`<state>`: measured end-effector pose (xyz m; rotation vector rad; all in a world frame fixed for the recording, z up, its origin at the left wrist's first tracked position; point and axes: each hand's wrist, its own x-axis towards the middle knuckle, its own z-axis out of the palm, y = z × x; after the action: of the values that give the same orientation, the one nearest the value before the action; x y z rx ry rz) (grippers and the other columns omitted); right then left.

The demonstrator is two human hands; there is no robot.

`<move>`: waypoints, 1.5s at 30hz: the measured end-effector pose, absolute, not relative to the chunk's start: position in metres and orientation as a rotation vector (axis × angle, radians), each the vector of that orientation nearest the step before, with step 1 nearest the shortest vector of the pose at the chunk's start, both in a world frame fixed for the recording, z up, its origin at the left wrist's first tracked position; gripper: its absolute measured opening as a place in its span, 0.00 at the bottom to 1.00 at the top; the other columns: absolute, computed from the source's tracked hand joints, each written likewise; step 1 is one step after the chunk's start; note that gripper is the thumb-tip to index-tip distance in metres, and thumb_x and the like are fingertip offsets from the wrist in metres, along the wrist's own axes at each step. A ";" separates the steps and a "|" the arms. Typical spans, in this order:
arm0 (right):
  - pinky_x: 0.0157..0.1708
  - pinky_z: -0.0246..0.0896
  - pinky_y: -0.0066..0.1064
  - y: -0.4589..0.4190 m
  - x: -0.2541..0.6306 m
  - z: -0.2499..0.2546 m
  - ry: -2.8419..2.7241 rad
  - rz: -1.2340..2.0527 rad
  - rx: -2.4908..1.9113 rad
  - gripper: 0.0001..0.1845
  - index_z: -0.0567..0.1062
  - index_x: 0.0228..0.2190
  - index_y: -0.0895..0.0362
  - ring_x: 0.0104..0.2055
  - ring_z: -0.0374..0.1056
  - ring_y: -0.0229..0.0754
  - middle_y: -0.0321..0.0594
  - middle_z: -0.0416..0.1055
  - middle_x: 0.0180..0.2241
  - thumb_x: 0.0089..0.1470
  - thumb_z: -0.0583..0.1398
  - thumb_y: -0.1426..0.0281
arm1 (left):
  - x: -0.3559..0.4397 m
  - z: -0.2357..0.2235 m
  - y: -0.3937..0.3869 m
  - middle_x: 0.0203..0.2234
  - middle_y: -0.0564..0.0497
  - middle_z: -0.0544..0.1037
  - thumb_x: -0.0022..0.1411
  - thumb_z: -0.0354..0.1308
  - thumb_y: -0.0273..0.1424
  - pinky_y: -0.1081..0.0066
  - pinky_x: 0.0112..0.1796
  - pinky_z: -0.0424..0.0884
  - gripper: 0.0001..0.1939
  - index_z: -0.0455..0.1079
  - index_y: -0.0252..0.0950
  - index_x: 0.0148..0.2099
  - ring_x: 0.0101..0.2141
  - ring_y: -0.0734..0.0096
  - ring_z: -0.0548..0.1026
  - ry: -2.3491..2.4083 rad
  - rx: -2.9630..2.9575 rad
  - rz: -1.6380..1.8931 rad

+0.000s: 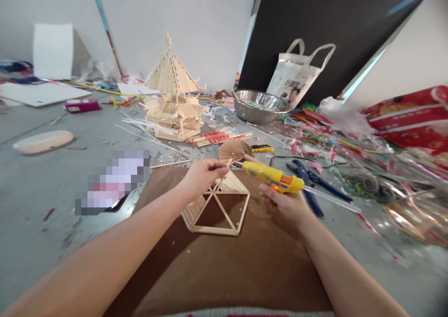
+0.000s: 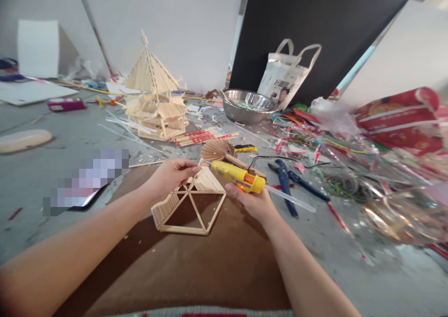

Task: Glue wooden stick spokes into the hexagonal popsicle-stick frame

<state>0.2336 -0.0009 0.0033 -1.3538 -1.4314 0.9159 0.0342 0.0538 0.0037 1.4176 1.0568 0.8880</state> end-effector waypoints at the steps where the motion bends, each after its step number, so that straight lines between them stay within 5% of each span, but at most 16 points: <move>1: 0.11 0.49 0.24 0.000 0.235 0.003 -1.394 0.924 -1.384 0.10 0.68 0.24 0.56 0.13 0.53 0.30 0.30 0.60 0.12 0.38 0.60 0.64 | 0.034 0.004 0.054 0.17 0.57 0.65 0.44 0.56 0.39 0.80 0.16 0.51 0.15 0.69 0.32 0.31 0.15 0.85 0.55 1.066 1.406 0.890; 7: 0.14 0.50 0.23 0.010 0.247 0.000 -1.270 0.935 -1.345 0.08 0.69 0.26 0.58 0.14 0.54 0.29 0.30 0.62 0.14 0.37 0.56 0.72 | 0.028 0.009 0.055 0.18 0.55 0.68 0.46 0.54 0.38 0.79 0.21 0.56 0.14 0.70 0.31 0.31 0.18 0.83 0.60 1.045 1.563 0.685; 14: 0.17 0.61 0.25 0.024 0.253 -0.008 -0.954 1.053 -1.472 0.14 0.66 0.26 0.58 0.16 0.61 0.32 0.32 0.65 0.17 0.35 0.61 0.66 | 0.023 0.012 0.054 0.22 0.53 0.72 0.45 0.54 0.39 0.78 0.27 0.59 0.14 0.72 0.34 0.31 0.24 0.77 0.65 0.850 1.885 0.268; 21: 0.13 0.58 0.26 0.028 0.263 -0.012 -0.843 1.094 -1.485 0.09 0.62 0.24 0.57 0.12 0.61 0.35 0.32 0.63 0.11 0.43 0.56 0.66 | 0.027 0.017 0.047 0.22 0.53 0.73 0.47 0.53 0.37 0.79 0.24 0.58 0.13 0.72 0.34 0.32 0.23 0.78 0.65 0.794 2.040 0.100; 26: 0.20 0.62 0.24 0.031 0.272 -0.011 -0.765 1.167 -1.359 0.06 0.65 0.24 0.60 0.19 0.66 0.36 0.36 0.69 0.18 0.37 0.54 0.79 | 0.028 0.019 0.045 0.23 0.53 0.74 0.47 0.53 0.36 0.80 0.25 0.58 0.13 0.72 0.34 0.33 0.24 0.78 0.66 0.797 2.059 0.087; 33: 0.28 0.65 0.32 0.034 0.265 -0.019 -0.789 1.349 -1.255 0.08 0.68 0.30 0.58 0.30 0.69 0.40 0.39 0.71 0.28 0.42 0.57 0.73 | 0.029 0.016 0.045 0.24 0.53 0.75 0.46 0.53 0.35 0.79 0.26 0.59 0.13 0.72 0.34 0.32 0.25 0.77 0.67 0.791 2.055 0.081; 40: 0.20 0.62 0.30 0.039 0.268 -0.032 -1.144 0.854 -1.675 0.15 0.71 0.29 0.58 0.24 0.68 0.41 0.39 0.71 0.24 0.40 0.58 0.61 | 0.030 0.014 0.045 0.24 0.53 0.75 0.46 0.54 0.35 0.79 0.26 0.59 0.12 0.73 0.35 0.32 0.25 0.77 0.67 0.808 2.088 0.070; 45: 0.27 0.61 0.30 0.040 0.276 -0.035 -1.491 0.508 -1.791 0.15 0.72 0.28 0.56 0.30 0.68 0.43 0.39 0.72 0.26 0.41 0.56 0.58 | 0.030 0.015 0.045 0.24 0.53 0.75 0.46 0.54 0.35 0.80 0.26 0.59 0.12 0.73 0.35 0.32 0.25 0.77 0.68 0.803 2.110 0.043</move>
<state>0.2762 0.0404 -0.0348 -1.7910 -1.4915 0.5084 0.0302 0.0449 0.0150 2.1097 0.8029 0.0434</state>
